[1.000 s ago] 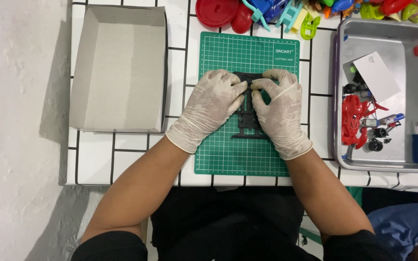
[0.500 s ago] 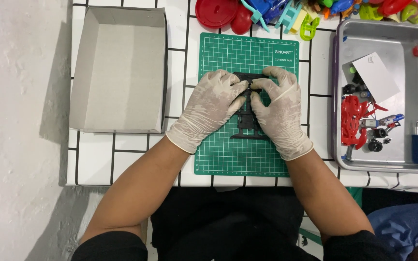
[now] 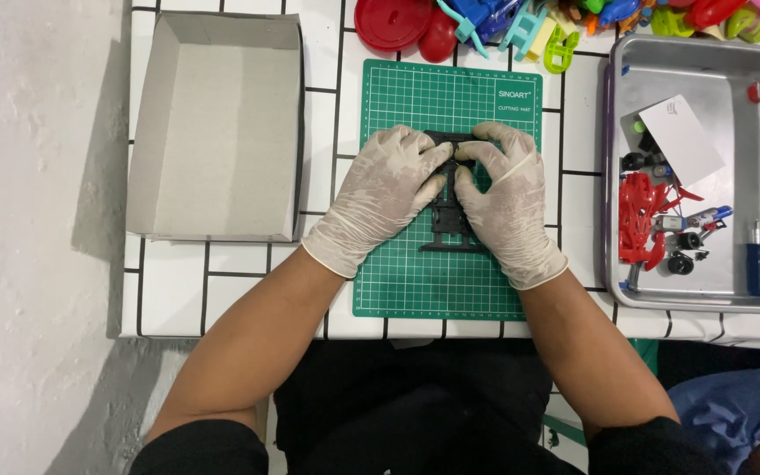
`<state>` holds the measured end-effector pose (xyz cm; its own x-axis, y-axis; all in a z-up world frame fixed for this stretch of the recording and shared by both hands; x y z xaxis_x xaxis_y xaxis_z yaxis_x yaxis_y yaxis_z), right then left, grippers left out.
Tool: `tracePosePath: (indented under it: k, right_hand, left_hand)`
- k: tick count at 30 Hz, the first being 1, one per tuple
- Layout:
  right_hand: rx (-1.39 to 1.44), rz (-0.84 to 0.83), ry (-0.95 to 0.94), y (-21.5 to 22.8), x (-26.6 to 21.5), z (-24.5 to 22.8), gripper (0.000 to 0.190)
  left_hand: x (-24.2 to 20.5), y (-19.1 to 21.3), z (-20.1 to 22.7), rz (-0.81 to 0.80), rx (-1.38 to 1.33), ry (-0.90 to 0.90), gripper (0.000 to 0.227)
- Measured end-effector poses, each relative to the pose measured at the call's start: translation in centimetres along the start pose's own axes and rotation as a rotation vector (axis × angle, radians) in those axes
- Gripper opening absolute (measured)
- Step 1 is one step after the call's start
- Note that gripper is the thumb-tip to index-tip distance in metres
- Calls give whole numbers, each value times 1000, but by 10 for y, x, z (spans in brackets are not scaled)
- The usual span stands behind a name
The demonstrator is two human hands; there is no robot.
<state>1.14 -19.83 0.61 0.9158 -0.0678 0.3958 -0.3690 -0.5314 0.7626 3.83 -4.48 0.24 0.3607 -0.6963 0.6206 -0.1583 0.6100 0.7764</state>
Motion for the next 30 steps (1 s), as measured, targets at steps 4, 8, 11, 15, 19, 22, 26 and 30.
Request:
tracePosePath:
  k: [4,8,11,15,19,22,26,30]
  right_hand:
    - [19,9,13,1,0,2,24]
    - [38,26,19,3,0,4,27]
    - [58,44,24,7,1,2,30]
    - [102,60,33,12,1,3,32]
    - [126,54,35,8,-1,10,33]
    - [120,81,52,17,-2,3,33]
    - [140,103,9,38,-7,-4,34]
    - [199,72,-35,55,-29,-11,35]
  left_hand:
    - [0,-2,1,-19,11,17,29]
    - [-2,-5,-1,-32,-14,22,32]
    - [-2,-1,-3,-25,-40,36,31]
    - [-3,-1,-9,12,-40,36,31]
    - [-3,-2,-9,13,-36,19,32]
    - [-5,-8,-11,20,-26,2,33]
    - [-7,-10,-13,33,-42,13,38]
    - [-7,-11,-12,46,-48,21,42]
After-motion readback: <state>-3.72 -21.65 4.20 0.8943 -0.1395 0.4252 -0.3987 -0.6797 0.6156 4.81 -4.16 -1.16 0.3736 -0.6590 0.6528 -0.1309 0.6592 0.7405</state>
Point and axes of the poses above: each hand's wrist, its own x-axis towards the middle knuckle, its own y-axis out of the back of the hand, z = x × y, the point moved 6 cm from there along x, towards the middle knuckle, and after that the axes turned 14 degrees about -y, right-handed, at the moved point
